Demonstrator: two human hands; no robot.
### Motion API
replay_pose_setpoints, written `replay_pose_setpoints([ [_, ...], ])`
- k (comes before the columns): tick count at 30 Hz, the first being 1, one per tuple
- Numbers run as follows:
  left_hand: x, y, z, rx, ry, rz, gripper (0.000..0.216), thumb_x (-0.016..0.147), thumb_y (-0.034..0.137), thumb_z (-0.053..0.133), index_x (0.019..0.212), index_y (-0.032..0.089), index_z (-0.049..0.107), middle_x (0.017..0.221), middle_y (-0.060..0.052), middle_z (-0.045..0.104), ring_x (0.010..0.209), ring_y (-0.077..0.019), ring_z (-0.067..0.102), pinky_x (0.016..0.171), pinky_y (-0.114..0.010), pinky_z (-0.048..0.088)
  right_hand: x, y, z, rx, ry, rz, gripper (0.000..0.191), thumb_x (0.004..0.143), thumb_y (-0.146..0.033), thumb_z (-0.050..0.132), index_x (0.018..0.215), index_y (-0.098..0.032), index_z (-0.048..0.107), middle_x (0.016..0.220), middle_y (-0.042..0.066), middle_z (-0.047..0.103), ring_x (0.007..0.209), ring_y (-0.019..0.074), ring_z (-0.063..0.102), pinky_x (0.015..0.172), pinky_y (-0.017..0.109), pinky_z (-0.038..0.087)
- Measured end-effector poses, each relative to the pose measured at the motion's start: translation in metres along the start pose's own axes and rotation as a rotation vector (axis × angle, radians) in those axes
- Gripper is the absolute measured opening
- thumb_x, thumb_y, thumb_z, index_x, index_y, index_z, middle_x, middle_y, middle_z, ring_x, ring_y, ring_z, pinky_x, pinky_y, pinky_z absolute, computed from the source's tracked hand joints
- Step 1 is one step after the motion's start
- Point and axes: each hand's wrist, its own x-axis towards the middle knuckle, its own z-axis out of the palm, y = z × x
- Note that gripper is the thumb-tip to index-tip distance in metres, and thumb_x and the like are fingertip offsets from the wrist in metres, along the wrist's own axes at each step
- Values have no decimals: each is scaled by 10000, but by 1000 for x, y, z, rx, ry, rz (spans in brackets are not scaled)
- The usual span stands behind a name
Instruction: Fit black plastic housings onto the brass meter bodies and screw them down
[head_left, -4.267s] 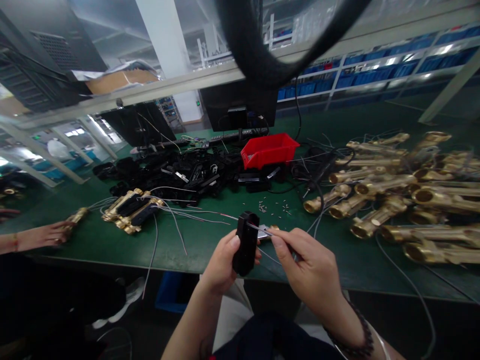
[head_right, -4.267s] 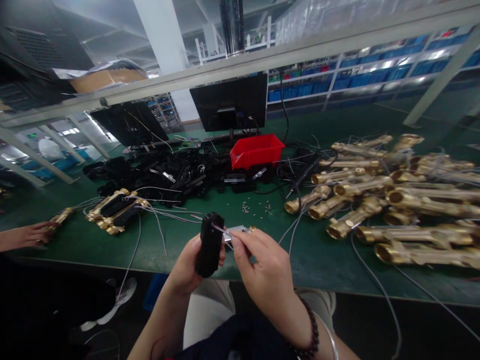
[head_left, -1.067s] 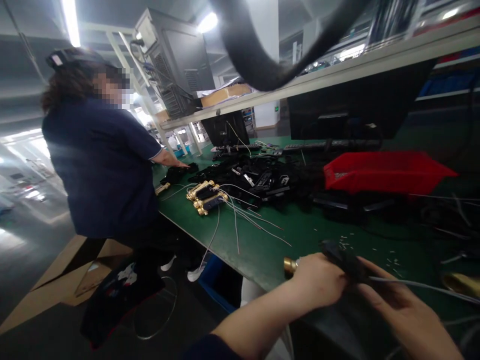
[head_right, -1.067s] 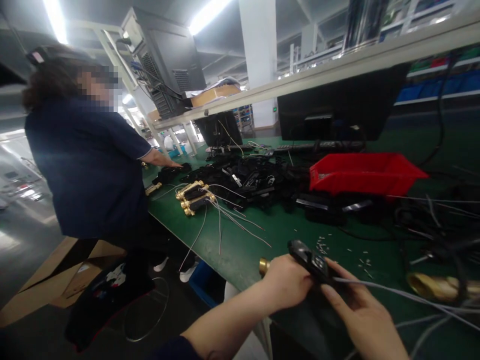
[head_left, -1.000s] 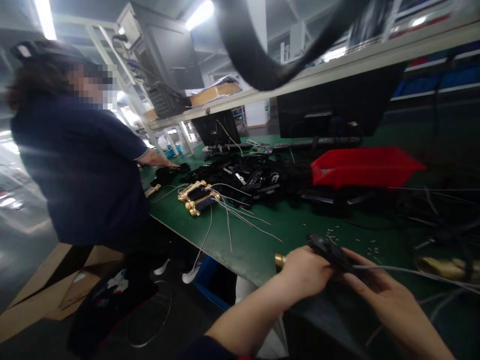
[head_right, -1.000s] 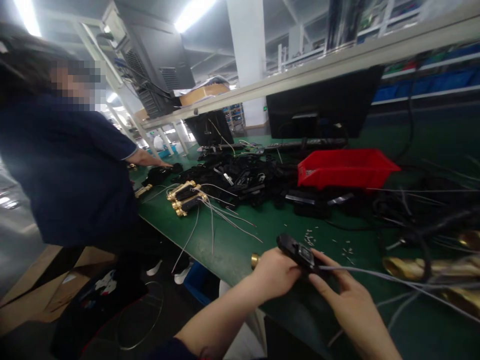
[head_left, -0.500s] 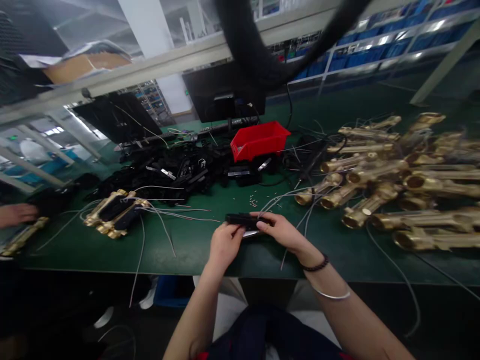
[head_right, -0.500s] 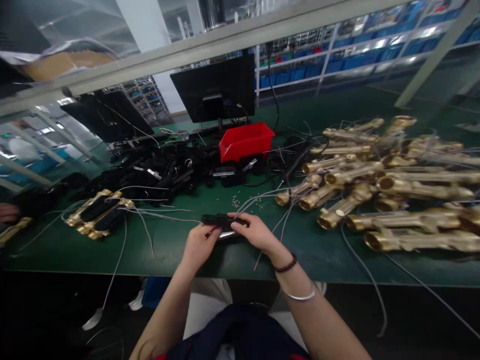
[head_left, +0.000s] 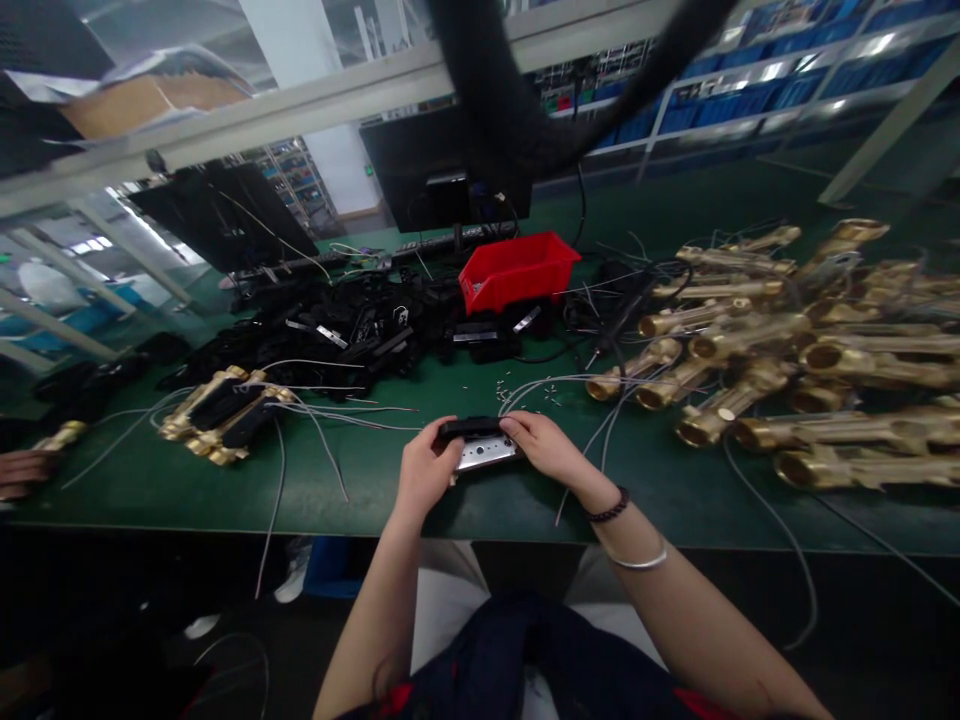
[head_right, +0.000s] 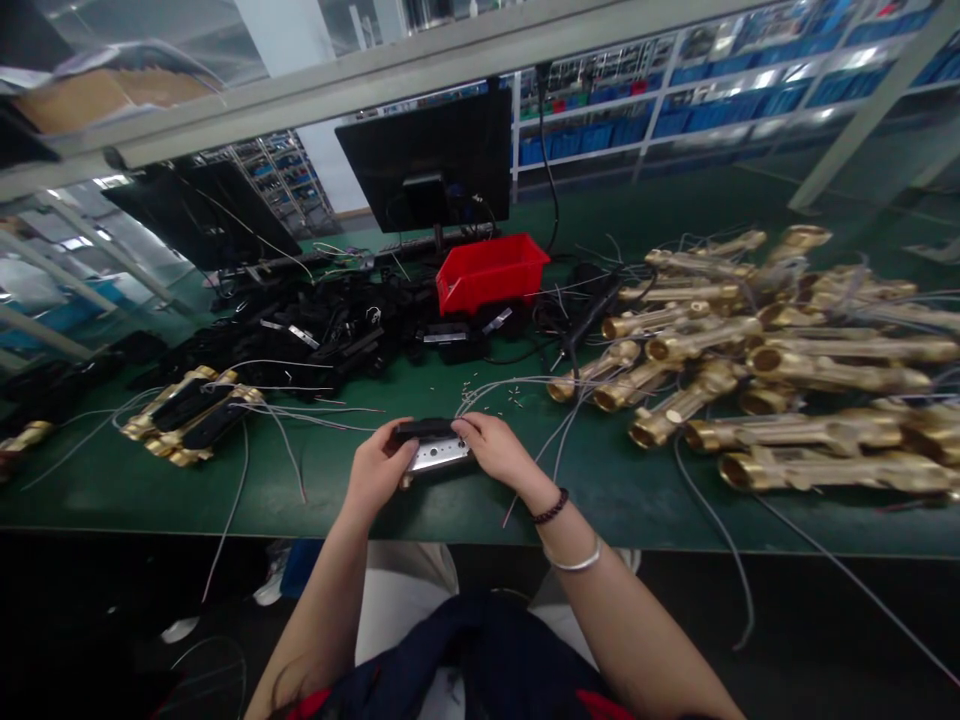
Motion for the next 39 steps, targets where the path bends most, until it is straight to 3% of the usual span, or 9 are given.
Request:
replay_pose_setpoints([
  [3, -1, 0, 3, 29, 28, -16, 480, 764, 198, 586, 1241, 164, 546, 910, -49, 692, 763, -175, 646, 733, -291, 527, 5, 4, 6, 12, 57, 48, 383, 850, -460, 456, 640, -162, 576, 591, 40, 574, 594, 190, 541, 603, 311, 444],
  [7, -4, 0, 7, 73, 69, 49, 480, 793, 179, 529, 1273, 190, 519, 940, -40, 686, 793, -172, 642, 764, -289, 517, 2, 6, 11, 127, 104, 63, 301, 805, -396, 508, 992, -163, 538, 830, 59, 645, 740, 191, 615, 640, 293, 490],
  [10, -5, -2, 8, 77, 88, 108, 384, 795, 158, 509, 1169, 189, 590, 1007, -50, 678, 883, -186, 635, 834, -304, 498, -3, 5, 14, 199, 130, 53, 465, 694, -275, 595, 1122, -188, 433, 972, 65, 642, 846, 179, 632, 748, 300, 507],
  [12, -5, -4, 8, 75, 88, 115, 327, 798, 157, 506, 1105, 186, 615, 992, -51, 679, 885, -188, 634, 833, -305, 496, -4, 4, 15, 215, 157, 43, 475, 659, -248, 610, 1094, -195, 426, 938, 52, 640, 812, 173, 630, 758, 313, 507],
  [18, -6, -7, 7, 63, 65, 155, 225, 797, 157, 506, 973, 184, 643, 915, -35, 686, 834, -176, 635, 785, -285, 504, -8, -3, 12, 200, 211, -20, 224, 679, -310, 633, 822, -196, 503, 790, 17, 602, 758, 181, 599, 740, 332, 490],
  [25, -9, -3, 5, 66, 23, 192, 274, 748, 90, 490, 941, 186, 660, 957, -37, 692, 906, -182, 631, 854, -307, 493, -19, -8, 4, 223, 111, -165, 191, 701, -214, 588, 873, -201, 670, 947, 51, 636, 933, 194, 593, 822, 320, 485],
  [30, -10, -4, 6, 65, 3, 199, 326, 730, 60, 464, 955, 193, 659, 985, -38, 694, 945, -187, 630, 883, -330, 494, -21, -6, 5, 217, 109, -189, 150, 713, -193, 580, 831, -196, 672, 935, 63, 635, 913, 194, 604, 790, 322, 503],
  [35, -8, -6, 7, 48, -35, 221, 412, 706, 12, 415, 996, 182, 654, 1098, -55, 672, 1066, -188, 596, 990, -370, 440, -28, -5, 1, 83, 41, -187, 191, 696, -198, 669, 886, -185, 667, 1065, 89, 611, 925, 198, 604, 727, 301, 518],
  [39, -5, -4, -5, 38, -163, 235, 478, 690, 9, 413, 1056, 194, 657, 1151, -44, 659, 1106, -179, 581, 1021, -360, 418, -32, 0, -2, 23, 43, -254, 145, 731, -180, 679, 875, -192, 677, 1070, 91, 629, 960, 196, 609, 778, 314, 525],
])
